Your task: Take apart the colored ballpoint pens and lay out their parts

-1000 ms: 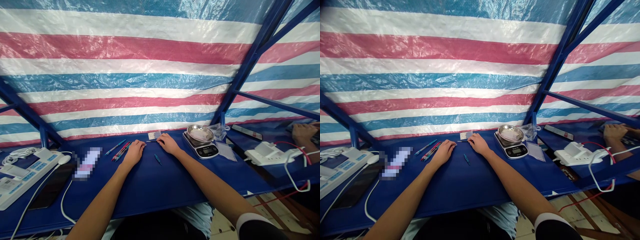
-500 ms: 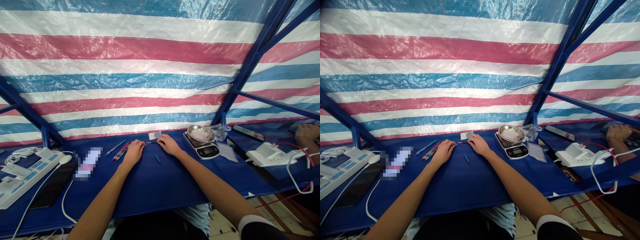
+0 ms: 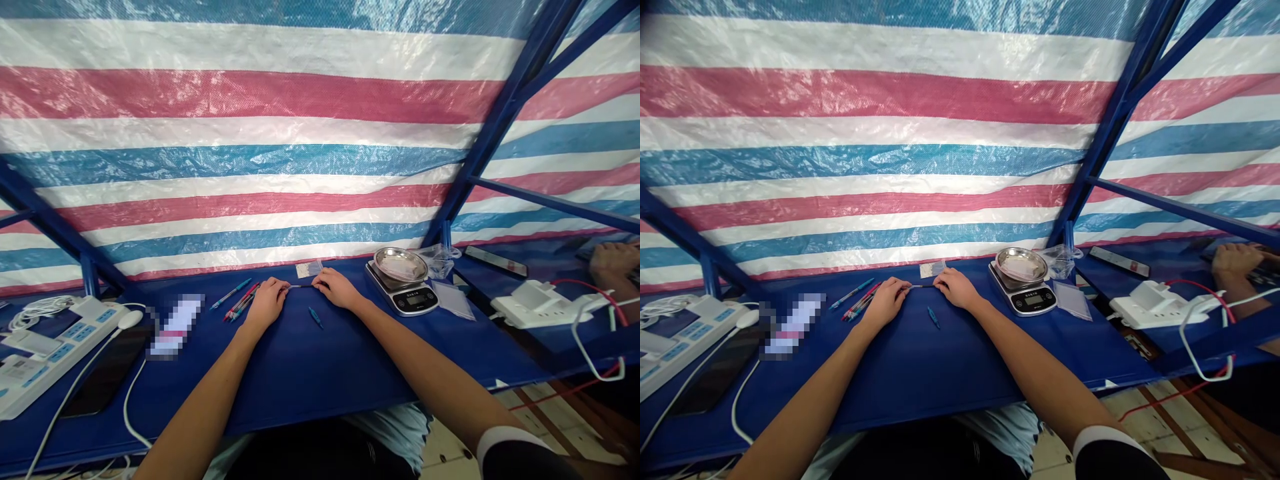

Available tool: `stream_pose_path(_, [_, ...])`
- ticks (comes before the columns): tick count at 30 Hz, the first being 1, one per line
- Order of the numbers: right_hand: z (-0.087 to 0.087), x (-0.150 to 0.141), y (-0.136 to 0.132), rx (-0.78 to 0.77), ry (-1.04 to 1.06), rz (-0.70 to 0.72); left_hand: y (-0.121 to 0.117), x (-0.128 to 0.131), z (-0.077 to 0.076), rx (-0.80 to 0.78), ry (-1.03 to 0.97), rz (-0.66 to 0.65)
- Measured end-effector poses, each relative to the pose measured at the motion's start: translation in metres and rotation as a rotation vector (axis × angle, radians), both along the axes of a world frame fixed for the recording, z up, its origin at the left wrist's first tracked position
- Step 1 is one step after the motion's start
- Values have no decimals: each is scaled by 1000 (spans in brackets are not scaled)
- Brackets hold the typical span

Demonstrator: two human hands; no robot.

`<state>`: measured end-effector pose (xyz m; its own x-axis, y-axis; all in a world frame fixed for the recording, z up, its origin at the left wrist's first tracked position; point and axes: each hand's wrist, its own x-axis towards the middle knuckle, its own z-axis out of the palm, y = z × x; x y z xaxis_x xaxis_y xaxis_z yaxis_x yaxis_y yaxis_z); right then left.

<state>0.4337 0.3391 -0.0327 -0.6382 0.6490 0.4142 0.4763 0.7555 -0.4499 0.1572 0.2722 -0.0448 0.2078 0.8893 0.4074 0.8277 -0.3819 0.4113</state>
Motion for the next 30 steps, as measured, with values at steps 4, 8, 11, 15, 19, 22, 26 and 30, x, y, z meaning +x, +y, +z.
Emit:
stream_pose_path(4, [1,-1,-1,0,-4,-10,-1,1,1,6,-1,-1])
stream_pose_path(8, [1,-1,-1,10,-4,-11,-1,1,1,4,-5,0])
stream_pose_path(11, [2,-1,-2,12,-10,-9,0,0,0,2,-10,4])
stream_pose_path(15, [2,-1,-4,10,-14,9,1,0,-1,-2,-11,-2])
stream_pose_path(19, [2,0,-4,-2,-6,19,1,-1,-1,-2,-9,0])
stream_pose_path(22, [1,1,-4,-14,4,17,1,-1,-1,-1,-4,1])
stream_pose_path(26, [0,4,-6,-25,8,17,-1,1,-2,10,8,13])
stream_pose_path(30, [1,6,-6,-32,17,37,-3,2,1,13,13,17])
